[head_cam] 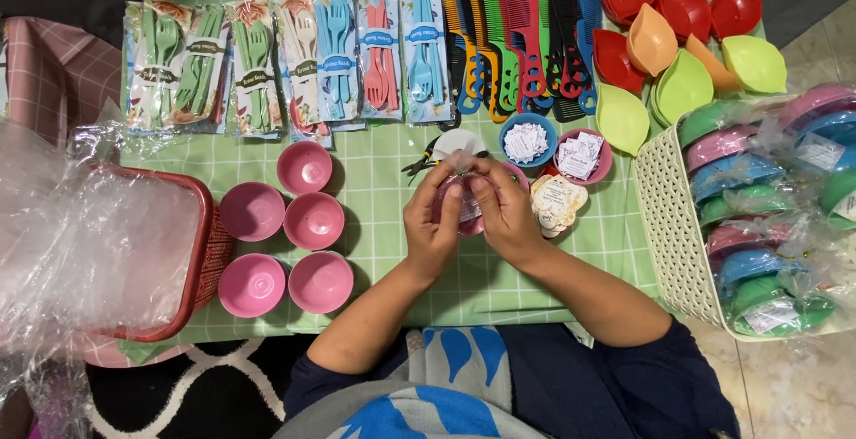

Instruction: The person wraps small plastic bowls in clear plastic film, places a label inside each wrap, and secures the package with a twist tie. They repeat this process for a pink bowl and then a blue bowl, placing the finished packages into a basket.

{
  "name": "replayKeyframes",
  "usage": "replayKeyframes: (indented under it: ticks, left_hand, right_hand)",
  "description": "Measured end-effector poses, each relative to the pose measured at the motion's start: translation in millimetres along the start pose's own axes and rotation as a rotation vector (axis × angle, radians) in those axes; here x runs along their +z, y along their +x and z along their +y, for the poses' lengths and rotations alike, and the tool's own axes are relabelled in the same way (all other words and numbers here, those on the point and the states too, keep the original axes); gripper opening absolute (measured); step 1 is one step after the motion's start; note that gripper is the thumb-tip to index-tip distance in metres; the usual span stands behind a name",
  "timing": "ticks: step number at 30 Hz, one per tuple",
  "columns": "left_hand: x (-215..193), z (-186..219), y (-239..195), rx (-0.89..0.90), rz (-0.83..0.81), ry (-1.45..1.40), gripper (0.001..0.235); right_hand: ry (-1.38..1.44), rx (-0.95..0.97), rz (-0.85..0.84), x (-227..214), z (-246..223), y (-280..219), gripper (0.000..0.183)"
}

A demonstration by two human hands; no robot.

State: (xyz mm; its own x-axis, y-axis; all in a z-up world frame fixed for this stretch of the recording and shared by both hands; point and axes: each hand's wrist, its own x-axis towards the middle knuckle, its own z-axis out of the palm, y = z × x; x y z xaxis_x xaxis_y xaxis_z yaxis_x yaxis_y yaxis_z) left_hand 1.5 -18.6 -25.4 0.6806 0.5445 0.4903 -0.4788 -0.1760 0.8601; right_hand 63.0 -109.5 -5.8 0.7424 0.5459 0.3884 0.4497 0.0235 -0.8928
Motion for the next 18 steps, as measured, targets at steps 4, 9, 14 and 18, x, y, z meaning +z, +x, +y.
replayKeyframes:
  ticks: [4,9,14,18]
  left_hand:
    - [1.7,2.5,0.8,-0.035,0.051,0.006,0.022]
    - [4.1,4.8,2.5,-0.025,0.080,0.016,0.019]
    - [3.9,4.8,2.1,-0.034,0.083,0.020,0.019]
    - [4.2,3.2,1.5,-0.035,0.088,0.025,0.019]
  right_hand:
    - [-0.003,0.017,0.014,5.5,4.2,-1.7,0.022]
    - [-0.021,0.009,0.021,7.0,0.3,-0.2,0.021]
    - [-0.026,0.013,0.020,8.2,3.4,-1.4,0.020]
    - [-0.029,0.004,0.022,8.7,7.1,-2.4,0.020]
